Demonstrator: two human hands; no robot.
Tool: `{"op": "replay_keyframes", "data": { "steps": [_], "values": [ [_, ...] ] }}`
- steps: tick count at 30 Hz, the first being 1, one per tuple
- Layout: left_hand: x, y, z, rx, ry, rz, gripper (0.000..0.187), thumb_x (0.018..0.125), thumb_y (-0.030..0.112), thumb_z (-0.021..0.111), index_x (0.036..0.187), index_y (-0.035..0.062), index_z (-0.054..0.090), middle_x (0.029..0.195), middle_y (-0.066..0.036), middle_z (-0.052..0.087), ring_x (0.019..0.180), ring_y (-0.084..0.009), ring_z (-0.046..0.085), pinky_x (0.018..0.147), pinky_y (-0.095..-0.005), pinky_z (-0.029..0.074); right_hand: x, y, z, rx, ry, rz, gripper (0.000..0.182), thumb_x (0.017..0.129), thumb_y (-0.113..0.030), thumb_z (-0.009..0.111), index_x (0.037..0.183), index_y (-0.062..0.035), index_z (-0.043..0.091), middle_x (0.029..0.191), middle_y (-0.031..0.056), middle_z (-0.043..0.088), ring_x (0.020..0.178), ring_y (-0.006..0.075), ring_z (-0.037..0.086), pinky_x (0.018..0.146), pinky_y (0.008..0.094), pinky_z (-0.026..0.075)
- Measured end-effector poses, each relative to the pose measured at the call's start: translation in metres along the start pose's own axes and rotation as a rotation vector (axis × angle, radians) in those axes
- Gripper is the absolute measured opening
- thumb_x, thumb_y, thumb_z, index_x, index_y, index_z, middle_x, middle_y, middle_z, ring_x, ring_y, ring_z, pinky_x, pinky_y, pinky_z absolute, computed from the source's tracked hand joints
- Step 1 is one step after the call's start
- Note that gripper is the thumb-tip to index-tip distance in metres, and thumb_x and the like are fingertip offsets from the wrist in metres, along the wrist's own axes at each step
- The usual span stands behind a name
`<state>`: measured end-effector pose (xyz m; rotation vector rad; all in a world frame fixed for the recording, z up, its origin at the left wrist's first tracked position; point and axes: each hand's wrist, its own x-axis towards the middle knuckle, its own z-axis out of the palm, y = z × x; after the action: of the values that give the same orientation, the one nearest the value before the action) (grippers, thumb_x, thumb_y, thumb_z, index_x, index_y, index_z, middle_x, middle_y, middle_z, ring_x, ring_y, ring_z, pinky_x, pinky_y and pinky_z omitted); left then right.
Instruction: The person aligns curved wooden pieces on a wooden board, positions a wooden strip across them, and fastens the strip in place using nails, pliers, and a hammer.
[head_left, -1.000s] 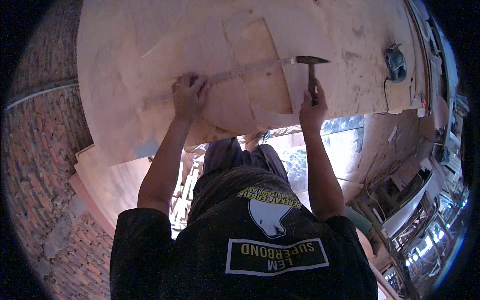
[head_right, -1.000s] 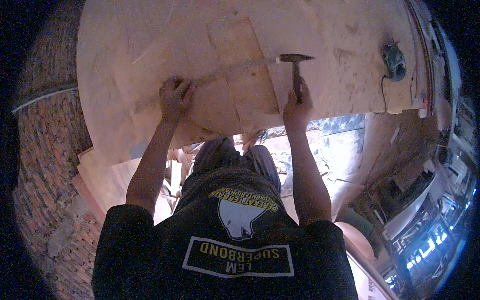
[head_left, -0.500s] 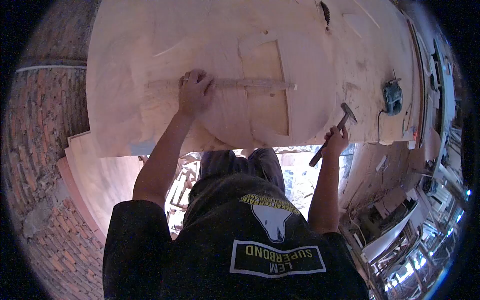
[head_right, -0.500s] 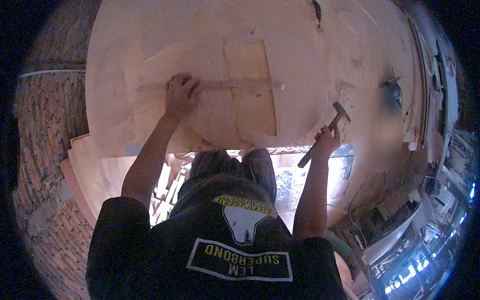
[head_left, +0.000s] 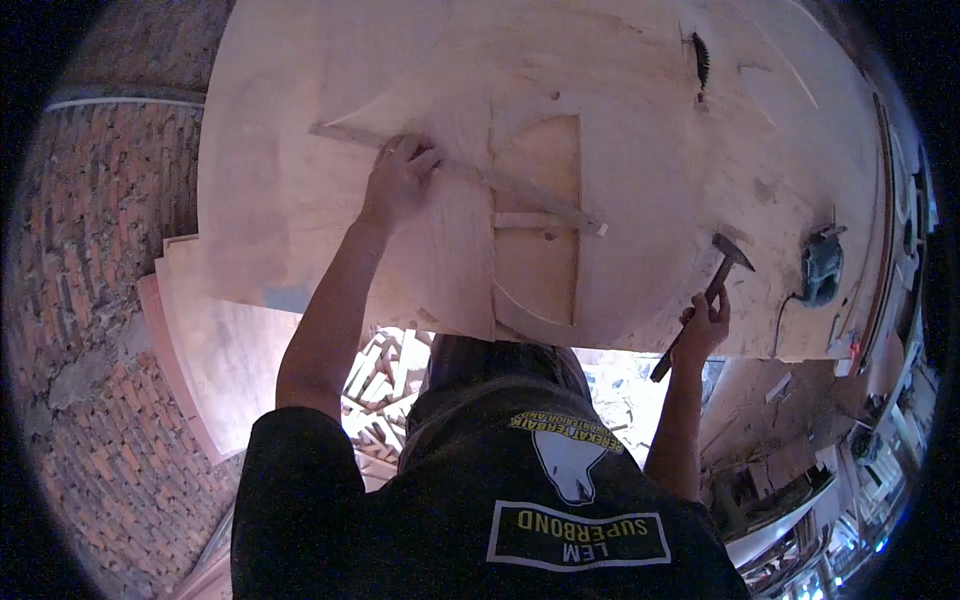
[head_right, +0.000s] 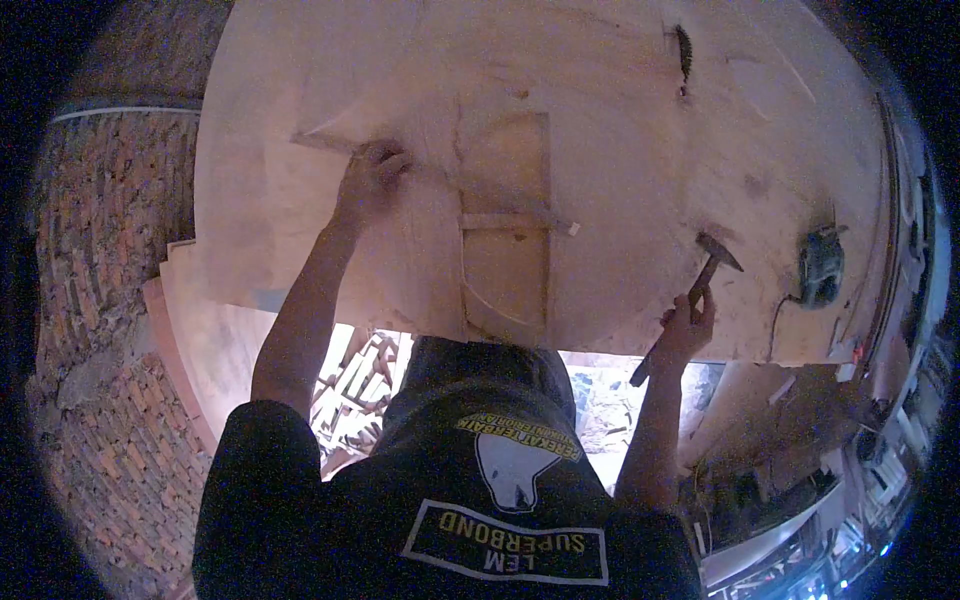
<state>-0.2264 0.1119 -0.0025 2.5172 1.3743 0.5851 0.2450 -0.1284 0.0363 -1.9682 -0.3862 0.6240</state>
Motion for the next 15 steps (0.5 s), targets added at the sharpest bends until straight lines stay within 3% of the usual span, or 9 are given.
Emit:
{"op": "replay_keyframes", "data": {
  "steps": [4, 7, 10, 13, 15],
  "values": [
    [-0.005, 0.004, 0.003, -0.067, 0.078, -0.006, 0.027, 0.08, 0.009, 0.072, 0.107, 0.0127, 0.073, 0.109, -0.009, 0.065, 0.109, -0.0327, 0.06, 0.097, -0.046, 0.049, 0.009, -0.006, 0.014, 0.0, -0.047, -0.02, 0.047, 0.091, 0.0, 0.066, 0.138, -0.0033, 0.056, 0.076, 0.0038, 0.062, 0.055, 0.0097, 0.054, 0.049, 0.0253, 0.045],
    [-0.003, 0.005, -0.006, -0.086, 0.013, -0.015, 0.028, 0.079, 0.018, 0.075, 0.106, 0.0112, 0.073, 0.11, -0.008, 0.065, 0.11, -0.0326, 0.059, 0.101, -0.0448, 0.046, 0.023, -0.002, 0.029, 0.038, -0.06, 0.007, 0.047, 0.09, -0.002, 0.066, 0.136, -0.0001, 0.056, 0.08, 0.0065, 0.064, 0.057, 0.0108, 0.055, 0.048, 0.0258, 0.045],
    [0.003, -0.006, -0.033, -0.023, 0.042, -0.076, 0.043, 0.079, 0.031, 0.078, 0.117, 0.0124, 0.071, 0.128, -0.01, 0.059, 0.118, -0.033, 0.055, 0.105, -0.0465, 0.044, 0.03, 0.001, 0.035, 0.065, -0.018, 0.052, 0.047, 0.09, -0.003, 0.067, 0.136, -0.0004, 0.056, 0.081, 0.0061, 0.064, 0.059, 0.0114, 0.056, 0.048, 0.0262, 0.044],
    [0.027, -0.039, -0.049, -0.125, 0.17, -0.629, 0.063, 0.079, 0.044, 0.08, 0.132, 0.0136, 0.066, 0.147, -0.014, 0.046, 0.13, -0.0342, 0.048, 0.111, -0.0504, 0.039, 0.035, 0.012, 0.027, -0.126, -0.006, -0.026, 0.048, 0.09, -0.004, 0.068, 0.137, -0.0004, 0.055, 0.082, 0.0067, 0.064, 0.061, 0.0119, 0.056, 0.05, 0.0267, 0.045],
    [0.047, -0.074, -0.056, 0.185, 0.07, -0.531, 0.073, 0.081, 0.053, 0.077, 0.142, 0.0189, 0.059, 0.154, -0.016, 0.038, 0.138, -0.0358, 0.041, 0.115, -0.0545, 0.035, 0.053, 0.036, 0.008, -0.323, -0.014, -0.073, 0.051, 0.09, -0.008, 0.072, 0.138, -0.0017, 0.057, 0.083, 0.0076, 0.067, 0.064, 0.012, 0.059, 0.054, 0.028, 0.049]
  ]
}}
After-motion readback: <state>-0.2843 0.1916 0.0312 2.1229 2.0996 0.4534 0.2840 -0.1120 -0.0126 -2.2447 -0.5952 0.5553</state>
